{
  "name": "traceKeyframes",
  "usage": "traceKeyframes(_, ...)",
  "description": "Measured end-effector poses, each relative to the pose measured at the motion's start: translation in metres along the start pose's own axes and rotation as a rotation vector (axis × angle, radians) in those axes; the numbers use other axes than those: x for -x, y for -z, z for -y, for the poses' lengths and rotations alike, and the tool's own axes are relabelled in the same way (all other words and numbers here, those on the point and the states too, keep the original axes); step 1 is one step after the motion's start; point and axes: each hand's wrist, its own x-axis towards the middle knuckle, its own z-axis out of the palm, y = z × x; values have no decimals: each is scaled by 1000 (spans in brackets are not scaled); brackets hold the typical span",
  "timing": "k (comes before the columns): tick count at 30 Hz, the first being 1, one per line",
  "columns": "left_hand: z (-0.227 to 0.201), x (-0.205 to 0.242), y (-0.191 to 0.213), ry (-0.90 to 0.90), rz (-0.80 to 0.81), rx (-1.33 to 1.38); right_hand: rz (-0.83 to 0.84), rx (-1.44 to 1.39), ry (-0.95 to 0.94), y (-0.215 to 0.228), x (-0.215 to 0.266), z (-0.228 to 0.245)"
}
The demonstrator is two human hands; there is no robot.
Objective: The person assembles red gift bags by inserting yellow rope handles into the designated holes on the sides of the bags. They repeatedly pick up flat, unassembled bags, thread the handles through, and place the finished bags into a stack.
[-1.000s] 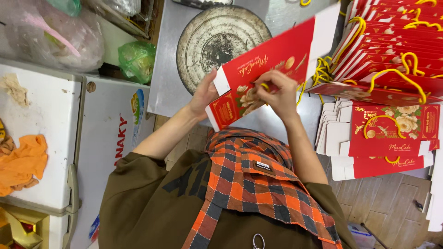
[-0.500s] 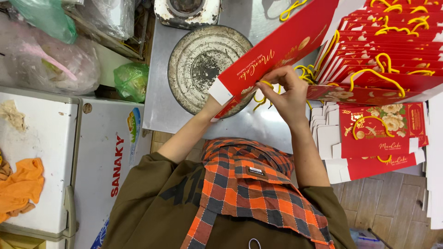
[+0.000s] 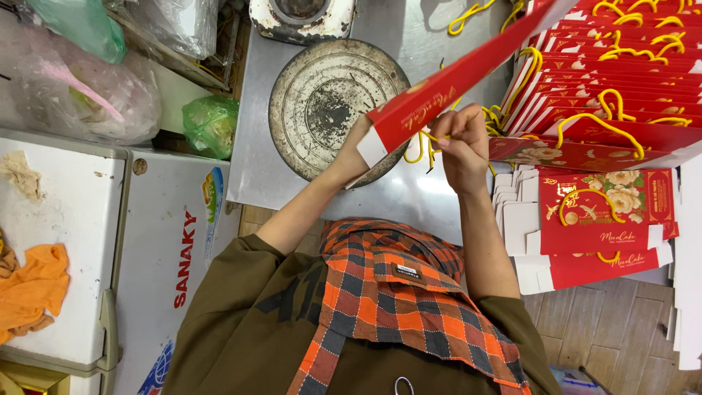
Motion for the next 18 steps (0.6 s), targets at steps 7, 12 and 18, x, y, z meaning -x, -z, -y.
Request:
traceKeyframes(7, -8, -18, 14, 239, 131, 319, 30, -216, -42, 12, 0, -1)
traceKeyframes(12, -12, -12, 70, 390, -55, 892, -43, 451, -138, 45, 11, 40)
traceKeyframes(18, 19, 22, 157, 422, -72, 818, -250, 632, -110, 78, 37, 87)
